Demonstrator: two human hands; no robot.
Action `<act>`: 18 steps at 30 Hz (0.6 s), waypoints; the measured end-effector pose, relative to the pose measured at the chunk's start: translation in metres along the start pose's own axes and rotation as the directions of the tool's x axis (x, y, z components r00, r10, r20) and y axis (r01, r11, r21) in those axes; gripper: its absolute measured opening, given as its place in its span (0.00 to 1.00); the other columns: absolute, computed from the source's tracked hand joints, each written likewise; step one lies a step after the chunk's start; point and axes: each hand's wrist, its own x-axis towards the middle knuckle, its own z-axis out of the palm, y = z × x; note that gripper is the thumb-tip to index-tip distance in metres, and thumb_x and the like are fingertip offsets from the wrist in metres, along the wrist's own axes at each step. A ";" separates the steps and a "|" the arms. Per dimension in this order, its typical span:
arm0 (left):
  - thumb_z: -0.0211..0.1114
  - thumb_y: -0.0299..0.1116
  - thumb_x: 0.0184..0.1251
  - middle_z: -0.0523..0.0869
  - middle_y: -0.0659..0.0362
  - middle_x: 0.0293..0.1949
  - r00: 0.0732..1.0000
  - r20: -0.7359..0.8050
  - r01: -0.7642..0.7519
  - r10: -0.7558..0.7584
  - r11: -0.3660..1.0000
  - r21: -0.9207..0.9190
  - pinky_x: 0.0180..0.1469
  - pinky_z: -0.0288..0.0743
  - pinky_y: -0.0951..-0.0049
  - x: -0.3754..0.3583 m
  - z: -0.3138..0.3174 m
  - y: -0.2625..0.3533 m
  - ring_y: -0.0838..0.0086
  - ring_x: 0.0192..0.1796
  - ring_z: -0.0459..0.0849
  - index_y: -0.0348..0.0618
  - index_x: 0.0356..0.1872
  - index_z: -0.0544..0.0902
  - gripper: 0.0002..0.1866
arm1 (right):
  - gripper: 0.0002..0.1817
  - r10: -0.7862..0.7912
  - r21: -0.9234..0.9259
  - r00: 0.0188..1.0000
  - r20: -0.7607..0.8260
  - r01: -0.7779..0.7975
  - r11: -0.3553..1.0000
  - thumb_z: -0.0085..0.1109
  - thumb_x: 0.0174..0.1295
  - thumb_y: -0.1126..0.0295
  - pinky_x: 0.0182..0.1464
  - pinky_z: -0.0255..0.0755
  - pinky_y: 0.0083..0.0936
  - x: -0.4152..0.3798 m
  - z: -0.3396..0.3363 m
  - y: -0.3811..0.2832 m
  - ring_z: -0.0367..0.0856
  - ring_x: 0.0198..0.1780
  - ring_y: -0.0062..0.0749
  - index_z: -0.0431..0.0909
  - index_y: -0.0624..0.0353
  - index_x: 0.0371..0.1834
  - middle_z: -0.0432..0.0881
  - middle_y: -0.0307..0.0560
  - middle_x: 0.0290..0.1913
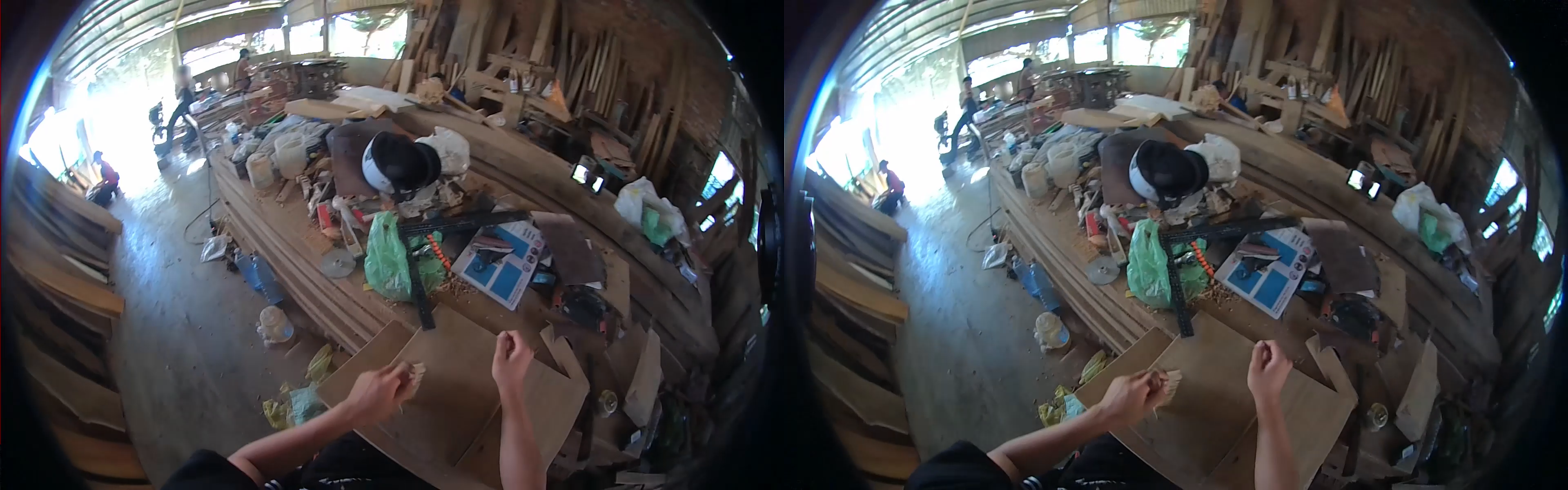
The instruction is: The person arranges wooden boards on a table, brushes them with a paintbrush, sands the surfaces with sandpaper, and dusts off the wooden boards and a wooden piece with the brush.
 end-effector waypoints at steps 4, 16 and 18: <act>0.66 0.45 0.72 0.86 0.53 0.39 0.991 0.108 0.064 -0.083 0.983 0.170 0.34 0.83 0.55 -0.013 0.008 0.055 0.53 0.35 0.90 0.51 0.53 0.82 0.15 | 0.13 -0.105 0.017 0.982 0.160 0.104 0.994 0.61 0.71 0.69 0.27 0.67 0.32 -0.008 -0.004 -0.017 0.70 0.20 0.25 0.80 0.64 0.28 0.68 0.45 0.18; 0.68 0.38 0.62 0.86 0.48 0.42 0.982 0.101 -0.171 0.159 0.977 0.129 0.37 0.84 0.55 -0.021 0.059 0.097 0.52 0.46 0.87 0.44 0.53 0.79 0.20 | 0.09 0.115 -0.055 0.865 0.488 -0.101 0.993 0.64 0.71 0.61 0.35 0.80 0.41 -0.105 -0.081 -0.140 0.87 0.33 0.53 0.80 0.55 0.42 0.84 0.54 0.28; 0.71 0.40 0.61 0.84 0.49 0.49 0.974 0.155 -0.176 0.168 0.984 0.042 0.49 0.81 0.56 -0.026 0.058 0.112 0.54 0.52 0.83 0.41 0.64 0.75 0.30 | 0.08 0.155 -0.088 0.893 0.423 -0.130 0.988 0.64 0.72 0.62 0.34 0.79 0.41 -0.113 -0.096 -0.129 0.86 0.33 0.55 0.81 0.54 0.42 0.83 0.56 0.28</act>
